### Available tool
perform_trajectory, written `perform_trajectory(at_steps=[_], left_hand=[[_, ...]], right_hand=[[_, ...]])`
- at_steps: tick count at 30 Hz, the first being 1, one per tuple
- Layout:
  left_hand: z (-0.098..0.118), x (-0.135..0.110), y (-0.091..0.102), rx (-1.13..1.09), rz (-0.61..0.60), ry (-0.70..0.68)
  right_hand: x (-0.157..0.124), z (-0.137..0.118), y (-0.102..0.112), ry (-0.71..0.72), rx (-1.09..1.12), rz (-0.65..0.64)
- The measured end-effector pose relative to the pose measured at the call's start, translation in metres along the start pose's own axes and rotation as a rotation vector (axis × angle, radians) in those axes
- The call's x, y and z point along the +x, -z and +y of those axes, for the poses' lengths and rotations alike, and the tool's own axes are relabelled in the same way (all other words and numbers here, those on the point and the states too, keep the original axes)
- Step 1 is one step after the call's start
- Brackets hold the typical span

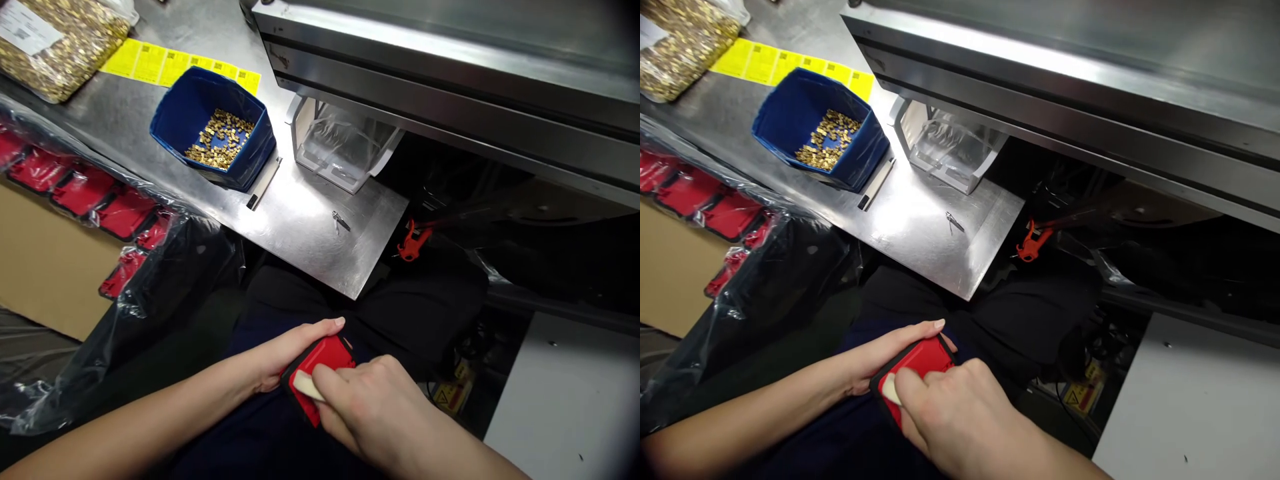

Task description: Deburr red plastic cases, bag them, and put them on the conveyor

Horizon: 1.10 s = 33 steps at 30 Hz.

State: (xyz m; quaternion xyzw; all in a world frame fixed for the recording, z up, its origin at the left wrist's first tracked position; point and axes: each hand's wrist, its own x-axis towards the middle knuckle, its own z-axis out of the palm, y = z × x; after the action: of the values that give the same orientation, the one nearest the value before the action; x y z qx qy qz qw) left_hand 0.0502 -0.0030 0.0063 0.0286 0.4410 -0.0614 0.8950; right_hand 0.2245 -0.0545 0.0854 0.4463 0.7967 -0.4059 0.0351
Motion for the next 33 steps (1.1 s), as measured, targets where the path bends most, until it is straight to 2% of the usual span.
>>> perform_trajectory(at_steps=[2, 8, 12, 16, 18, 21, 25, 29, 33], left_hand=[[-0.001, 0.001, 0.002, -0.053, -0.008, 0.041], [-0.001, 0.002, 0.005, -0.062, 0.007, 0.031], [-0.003, 0.0, 0.01, -0.134, 0.014, 0.076], [-0.003, -0.004, 0.011, -0.088, -0.014, -0.025], [-0.003, -0.004, 0.011, -0.08, -0.011, -0.065], [-0.003, -0.003, 0.011, -0.126, -0.022, -0.031], [-0.001, -0.004, 0.007, -0.074, 0.003, -0.086], [-0.002, -0.005, 0.005, -0.102, 0.021, -0.045], [-0.003, -0.005, 0.005, -0.075, 0.033, -0.055]], right_hand=[[0.0, 0.0, 0.001, -0.011, 0.011, -0.003], [0.003, 0.004, 0.008, -0.032, 0.017, -0.011], [0.001, 0.011, 0.01, -0.129, 0.043, -0.035], [-0.009, 0.013, 0.003, -0.071, 0.121, -0.041], [-0.012, 0.012, -0.001, -0.095, 0.143, -0.034], [-0.014, 0.011, -0.006, -0.195, 0.158, -0.027], [-0.012, 0.009, -0.012, -0.138, 0.146, -0.013], [-0.01, 0.01, -0.011, -0.223, 0.092, 0.011], [-0.012, 0.008, -0.01, -0.172, 0.102, -0.004]])
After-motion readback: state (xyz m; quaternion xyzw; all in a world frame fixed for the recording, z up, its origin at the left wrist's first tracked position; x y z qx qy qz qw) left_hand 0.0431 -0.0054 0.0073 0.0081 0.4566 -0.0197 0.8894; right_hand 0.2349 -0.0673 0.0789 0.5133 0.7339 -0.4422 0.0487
